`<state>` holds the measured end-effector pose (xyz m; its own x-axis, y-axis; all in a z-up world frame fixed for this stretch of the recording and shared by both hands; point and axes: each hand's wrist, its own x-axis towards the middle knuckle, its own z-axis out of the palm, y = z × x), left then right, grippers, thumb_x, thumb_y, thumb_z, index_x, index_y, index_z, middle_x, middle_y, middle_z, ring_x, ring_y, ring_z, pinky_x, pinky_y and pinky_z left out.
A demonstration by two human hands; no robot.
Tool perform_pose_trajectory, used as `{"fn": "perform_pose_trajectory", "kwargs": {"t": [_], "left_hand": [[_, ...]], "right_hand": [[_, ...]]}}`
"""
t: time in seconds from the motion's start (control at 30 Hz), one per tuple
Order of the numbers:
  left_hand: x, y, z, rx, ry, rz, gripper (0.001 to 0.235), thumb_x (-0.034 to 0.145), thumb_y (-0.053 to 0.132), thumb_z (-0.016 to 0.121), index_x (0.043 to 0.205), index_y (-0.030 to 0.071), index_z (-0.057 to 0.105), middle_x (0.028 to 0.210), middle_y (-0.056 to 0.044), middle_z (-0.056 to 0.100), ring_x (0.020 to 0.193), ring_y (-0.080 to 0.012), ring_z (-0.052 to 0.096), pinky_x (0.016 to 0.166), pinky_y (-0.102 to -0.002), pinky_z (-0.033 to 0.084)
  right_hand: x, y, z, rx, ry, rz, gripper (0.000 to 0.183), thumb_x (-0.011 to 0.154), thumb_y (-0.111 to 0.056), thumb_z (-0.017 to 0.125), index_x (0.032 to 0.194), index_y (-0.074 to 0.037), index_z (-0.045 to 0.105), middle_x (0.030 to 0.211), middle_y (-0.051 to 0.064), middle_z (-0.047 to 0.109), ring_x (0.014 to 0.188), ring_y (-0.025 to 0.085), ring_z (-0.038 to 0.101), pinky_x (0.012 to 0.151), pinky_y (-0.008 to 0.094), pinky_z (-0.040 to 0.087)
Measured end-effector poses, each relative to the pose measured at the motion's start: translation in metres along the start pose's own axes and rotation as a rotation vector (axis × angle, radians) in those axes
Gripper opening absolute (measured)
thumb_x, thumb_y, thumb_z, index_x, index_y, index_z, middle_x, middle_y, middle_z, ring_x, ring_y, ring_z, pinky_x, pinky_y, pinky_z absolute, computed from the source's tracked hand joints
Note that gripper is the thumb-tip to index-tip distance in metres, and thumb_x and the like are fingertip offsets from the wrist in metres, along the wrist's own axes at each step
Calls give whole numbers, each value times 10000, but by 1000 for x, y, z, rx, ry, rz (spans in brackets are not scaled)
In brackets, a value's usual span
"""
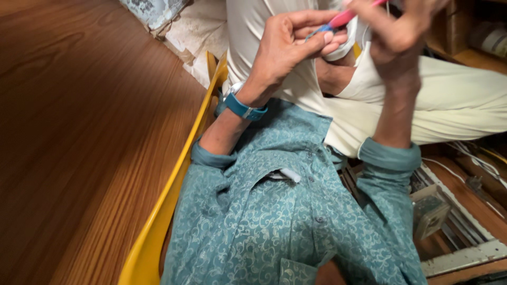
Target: The person sits cross-legged and uses a pink toothbrush to scrub a small blue electronic component. They repeatedly apply liquid from a clear bottle to the component and continue scrubbing with the toothbrush throughout the clip.
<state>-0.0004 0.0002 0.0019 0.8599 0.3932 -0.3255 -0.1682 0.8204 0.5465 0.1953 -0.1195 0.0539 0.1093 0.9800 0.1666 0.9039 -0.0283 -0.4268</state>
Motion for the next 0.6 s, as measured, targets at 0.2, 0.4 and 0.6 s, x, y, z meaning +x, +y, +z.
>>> {"fn": "perform_pose_trajectory", "kwargs": {"t": [0.2, 0.4, 0.6], "left_hand": [[-1, 0, 0, -36, 10, -18, 359, 1044, -17, 635, 1383, -123, 579, 1213, -234, 746, 1136, -243, 756, 1038, -306, 624], [-1, 2, 3, -48, 8, -37, 362, 1045, -16, 644, 1380, -128, 567, 1228, -224, 725, 1135, -241, 743, 1034, -305, 623], [-1, 3, 2, -23, 11, -39, 365, 1041, -17, 637, 1381, -120, 552, 1248, -224, 714, 1147, -252, 744, 1032, -305, 627]], "right_hand": [[-7, 7, -3, -27, -57, 97, 517, 874, 139, 636, 1284, -126, 809, 1170, 120, 629, 1073, 302, 608, 915, 436, 504], [3, -9, -5, -44, 0, -5, 432, 867, 110, 674, 1219, -109, 797, 1138, 117, 619, 1110, 314, 587, 901, 440, 474], [16, -27, -9, -157, 6, -91, 349, 819, 16, 747, 1127, -122, 836, 1006, 83, 607, 961, 277, 586, 823, 456, 455]]}}
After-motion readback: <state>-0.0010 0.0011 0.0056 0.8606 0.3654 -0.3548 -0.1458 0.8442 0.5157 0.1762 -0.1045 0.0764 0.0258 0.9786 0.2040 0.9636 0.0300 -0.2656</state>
